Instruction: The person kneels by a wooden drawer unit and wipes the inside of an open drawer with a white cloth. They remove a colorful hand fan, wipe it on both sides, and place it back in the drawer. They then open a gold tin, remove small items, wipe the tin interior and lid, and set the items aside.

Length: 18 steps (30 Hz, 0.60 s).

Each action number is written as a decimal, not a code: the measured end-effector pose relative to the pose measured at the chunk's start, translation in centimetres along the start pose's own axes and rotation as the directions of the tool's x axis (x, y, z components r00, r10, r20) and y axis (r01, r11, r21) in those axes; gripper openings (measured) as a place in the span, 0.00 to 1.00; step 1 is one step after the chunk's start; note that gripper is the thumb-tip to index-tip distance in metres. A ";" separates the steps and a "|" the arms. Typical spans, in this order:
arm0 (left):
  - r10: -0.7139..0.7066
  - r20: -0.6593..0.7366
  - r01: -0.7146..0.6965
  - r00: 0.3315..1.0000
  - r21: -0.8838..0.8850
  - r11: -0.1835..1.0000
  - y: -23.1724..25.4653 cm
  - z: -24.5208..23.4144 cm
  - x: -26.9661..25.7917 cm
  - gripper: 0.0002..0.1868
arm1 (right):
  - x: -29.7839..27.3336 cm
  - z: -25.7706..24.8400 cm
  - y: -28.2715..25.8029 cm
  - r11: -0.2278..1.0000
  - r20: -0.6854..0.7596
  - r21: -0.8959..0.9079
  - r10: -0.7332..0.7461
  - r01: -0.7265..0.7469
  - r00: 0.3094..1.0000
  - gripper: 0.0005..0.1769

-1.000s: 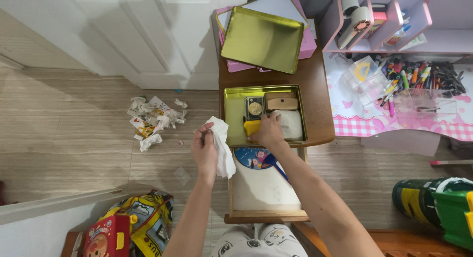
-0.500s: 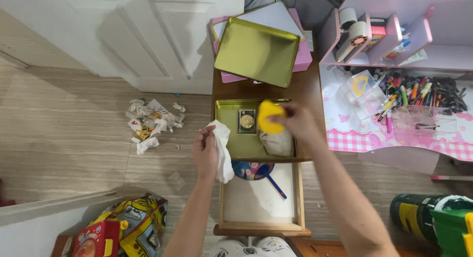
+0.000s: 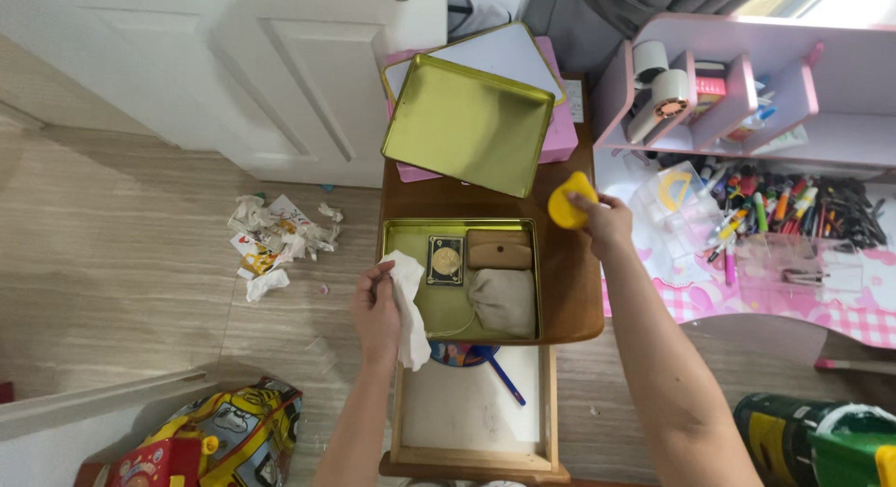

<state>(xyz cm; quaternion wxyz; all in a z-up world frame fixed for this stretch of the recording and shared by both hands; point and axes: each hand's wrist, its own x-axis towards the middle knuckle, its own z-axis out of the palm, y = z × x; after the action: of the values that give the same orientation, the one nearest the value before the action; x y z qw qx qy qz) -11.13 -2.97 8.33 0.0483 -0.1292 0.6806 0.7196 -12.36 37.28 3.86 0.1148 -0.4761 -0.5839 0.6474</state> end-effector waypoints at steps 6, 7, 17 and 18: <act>-0.003 -0.022 0.003 1.000 -0.016 1.000 0.0 0.2 0.4 0.11 | 1.8 1.3 3.0 0.941 0.050 -0.300 -0.148 0.156 0.988 0.37; -0.013 -0.025 0.012 1.000 -0.028 1.000 0.0 0.2 0.4 0.11 | 1.9 1.5 3.1 0.911 0.047 -0.373 -0.172 0.177 0.984 0.36; 0.001 -0.024 -0.001 1.000 -0.017 1.000 0.0 -0.1 0.1 0.11 | -5.2 1.9 -1.7 0.425 0.278 -0.601 -0.682 0.676 0.676 0.22; 0.003 -0.017 -0.003 1.000 -0.036 0.999 0.0 -0.3 0.0 0.11 | -6.7 2.2 -2.3 0.460 0.321 -0.566 -0.641 0.684 0.697 0.20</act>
<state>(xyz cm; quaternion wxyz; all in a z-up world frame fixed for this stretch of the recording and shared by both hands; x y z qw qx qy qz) -11.07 -3.25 8.34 0.0393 -0.1351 0.6682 0.7306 -11.45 31.85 8.77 0.1666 -0.1994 -0.9107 0.3211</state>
